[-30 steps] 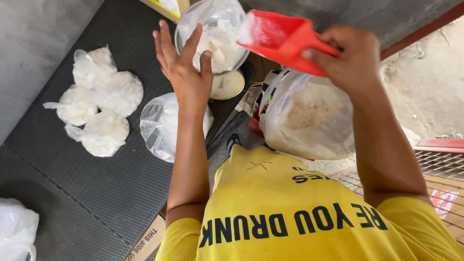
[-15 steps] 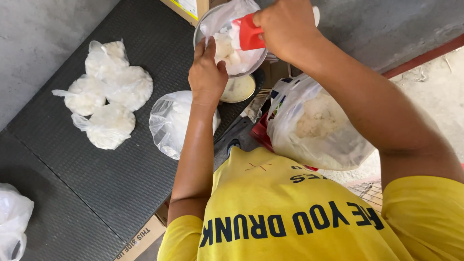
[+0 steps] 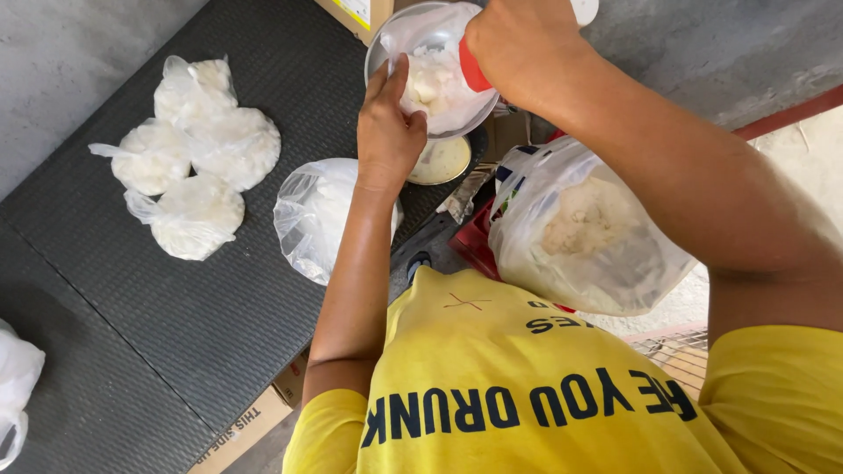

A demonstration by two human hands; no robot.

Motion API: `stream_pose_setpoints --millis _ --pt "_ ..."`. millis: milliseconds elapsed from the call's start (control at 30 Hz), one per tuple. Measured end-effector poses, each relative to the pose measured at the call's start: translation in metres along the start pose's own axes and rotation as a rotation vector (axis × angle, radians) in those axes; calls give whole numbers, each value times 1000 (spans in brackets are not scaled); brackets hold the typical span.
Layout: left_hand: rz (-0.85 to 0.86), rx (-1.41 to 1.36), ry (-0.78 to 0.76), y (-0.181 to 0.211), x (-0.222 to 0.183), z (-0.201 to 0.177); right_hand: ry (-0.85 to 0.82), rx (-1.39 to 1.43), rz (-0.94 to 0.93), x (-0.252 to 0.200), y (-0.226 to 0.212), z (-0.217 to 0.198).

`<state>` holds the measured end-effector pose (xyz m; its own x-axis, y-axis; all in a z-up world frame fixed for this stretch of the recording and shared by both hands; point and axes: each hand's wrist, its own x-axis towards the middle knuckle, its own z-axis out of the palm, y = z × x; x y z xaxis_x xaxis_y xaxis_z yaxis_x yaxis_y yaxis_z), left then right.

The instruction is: Portioning a white powdery substance from a large bag into a metal bowl using a red scoop.

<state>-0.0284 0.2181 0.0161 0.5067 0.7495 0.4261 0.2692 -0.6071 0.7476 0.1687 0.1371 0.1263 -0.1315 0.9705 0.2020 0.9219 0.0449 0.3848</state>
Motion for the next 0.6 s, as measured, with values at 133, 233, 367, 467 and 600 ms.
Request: stream_pose_setpoints --millis 133,233,367,467,600 --pt "26 24 -2 -5 -1 4 -25 -15 13 -3 3 -3" --pt "1 -28 -17 -7 -3 6 176 28 0 -7 5 1" --pt "20 -31 -11 -9 -3 7 109 91 9 -10 2 -13" --pt "57 -43 -2 -7 -3 6 137 88 21 -17 4 -15" --pt "30 -62 -11 4 -8 0 150 223 58 -26 3 -16"
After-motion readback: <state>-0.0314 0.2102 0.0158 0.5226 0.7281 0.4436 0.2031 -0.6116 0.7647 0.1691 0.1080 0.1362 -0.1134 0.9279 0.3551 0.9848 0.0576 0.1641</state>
